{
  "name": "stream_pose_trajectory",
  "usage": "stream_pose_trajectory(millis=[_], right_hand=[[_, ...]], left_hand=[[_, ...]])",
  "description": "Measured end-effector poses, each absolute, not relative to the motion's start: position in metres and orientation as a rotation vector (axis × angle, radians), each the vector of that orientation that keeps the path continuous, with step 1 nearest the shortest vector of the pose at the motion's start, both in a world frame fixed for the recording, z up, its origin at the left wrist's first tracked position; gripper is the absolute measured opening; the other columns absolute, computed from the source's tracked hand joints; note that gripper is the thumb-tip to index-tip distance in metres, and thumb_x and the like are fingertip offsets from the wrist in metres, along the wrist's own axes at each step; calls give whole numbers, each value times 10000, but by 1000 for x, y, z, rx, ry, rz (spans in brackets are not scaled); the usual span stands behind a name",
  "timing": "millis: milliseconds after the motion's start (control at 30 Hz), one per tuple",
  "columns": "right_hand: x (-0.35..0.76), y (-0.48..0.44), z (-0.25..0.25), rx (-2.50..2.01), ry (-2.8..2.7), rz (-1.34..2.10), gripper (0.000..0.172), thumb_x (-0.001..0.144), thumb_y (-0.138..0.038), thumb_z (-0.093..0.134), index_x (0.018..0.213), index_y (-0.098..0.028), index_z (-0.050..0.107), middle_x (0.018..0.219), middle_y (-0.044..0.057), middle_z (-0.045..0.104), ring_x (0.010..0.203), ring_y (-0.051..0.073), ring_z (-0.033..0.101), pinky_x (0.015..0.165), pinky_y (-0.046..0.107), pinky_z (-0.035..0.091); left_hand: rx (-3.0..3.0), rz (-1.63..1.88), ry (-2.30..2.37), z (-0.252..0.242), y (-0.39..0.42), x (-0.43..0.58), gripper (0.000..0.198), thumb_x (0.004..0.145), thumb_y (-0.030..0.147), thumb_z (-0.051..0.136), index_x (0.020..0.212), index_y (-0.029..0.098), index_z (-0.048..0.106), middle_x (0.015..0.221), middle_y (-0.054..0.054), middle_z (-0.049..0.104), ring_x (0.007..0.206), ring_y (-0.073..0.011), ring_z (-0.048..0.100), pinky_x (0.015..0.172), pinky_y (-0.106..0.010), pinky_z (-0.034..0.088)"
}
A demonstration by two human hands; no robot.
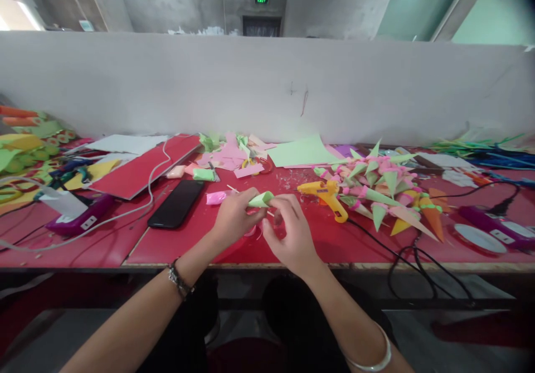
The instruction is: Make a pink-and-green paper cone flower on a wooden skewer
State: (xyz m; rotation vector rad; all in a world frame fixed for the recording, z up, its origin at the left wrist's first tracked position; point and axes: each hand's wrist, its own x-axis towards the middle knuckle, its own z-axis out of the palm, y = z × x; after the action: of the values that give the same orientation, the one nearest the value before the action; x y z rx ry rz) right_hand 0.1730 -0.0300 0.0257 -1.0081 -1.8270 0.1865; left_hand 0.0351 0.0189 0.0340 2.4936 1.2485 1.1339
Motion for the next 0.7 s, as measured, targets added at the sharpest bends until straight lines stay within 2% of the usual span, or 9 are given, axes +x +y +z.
stream_pose_trajectory(millis=[167,267,367,467,567,633,700], right_hand=[[173,-30,25,-1133,-1971,246,166,764,-177,469,910,-183,548,992,71,455,711,131,524,652,279,484],[173,-31,25,-1088,-2006,301,185,761,-167,477,928,-187,555,1072,82,436,778,143,540,680,280,483],[178,-32,29,-1025,-1995,300,218,762,-170,487,966,-204,557,1092,79,436,840,154,540,695,278,481],[194,-27,33,-1041,-1801,189,167,787,-175,459,924,-198,552,948,57,496,768,137,536,684,273,474],[222,-17,31,-1238,-1448,-11,89,783,-216,467,854,-177,505,769,35,508,660,144,514,609,277,461],[244,-9,25,-1414,-1240,-147,183,746,-271,514,888,-161,475,785,51,497,643,157,502,616,309,461],[263,-1,18,-1567,-1160,-269,356,696,-321,561,981,-138,451,868,94,508,776,211,526,719,369,454]], left_hand=[[2868,970,1344,29,12,33,44,732,180,455,708,180,492,651,-3,566,525,-132,479,456,-233,229],[3006,887,1254,32,8,32,71,738,157,442,769,184,500,683,-8,587,552,-142,507,460,-236,244],[2913,826,1312,36,10,30,46,768,229,461,782,188,477,694,-12,581,573,-148,524,456,-229,251],[2637,889,1471,35,18,24,131,773,307,487,780,196,419,640,10,527,558,-146,506,463,-225,263],[2426,1007,1407,30,28,18,172,780,310,477,774,207,340,602,40,443,519,-119,447,482,-227,288],[2342,1073,1287,27,32,14,179,791,296,455,770,213,299,618,43,425,520,-104,423,502,-229,316],[2289,1097,1202,27,33,10,186,796,289,448,763,215,281,645,34,443,535,-96,426,519,-229,337]])
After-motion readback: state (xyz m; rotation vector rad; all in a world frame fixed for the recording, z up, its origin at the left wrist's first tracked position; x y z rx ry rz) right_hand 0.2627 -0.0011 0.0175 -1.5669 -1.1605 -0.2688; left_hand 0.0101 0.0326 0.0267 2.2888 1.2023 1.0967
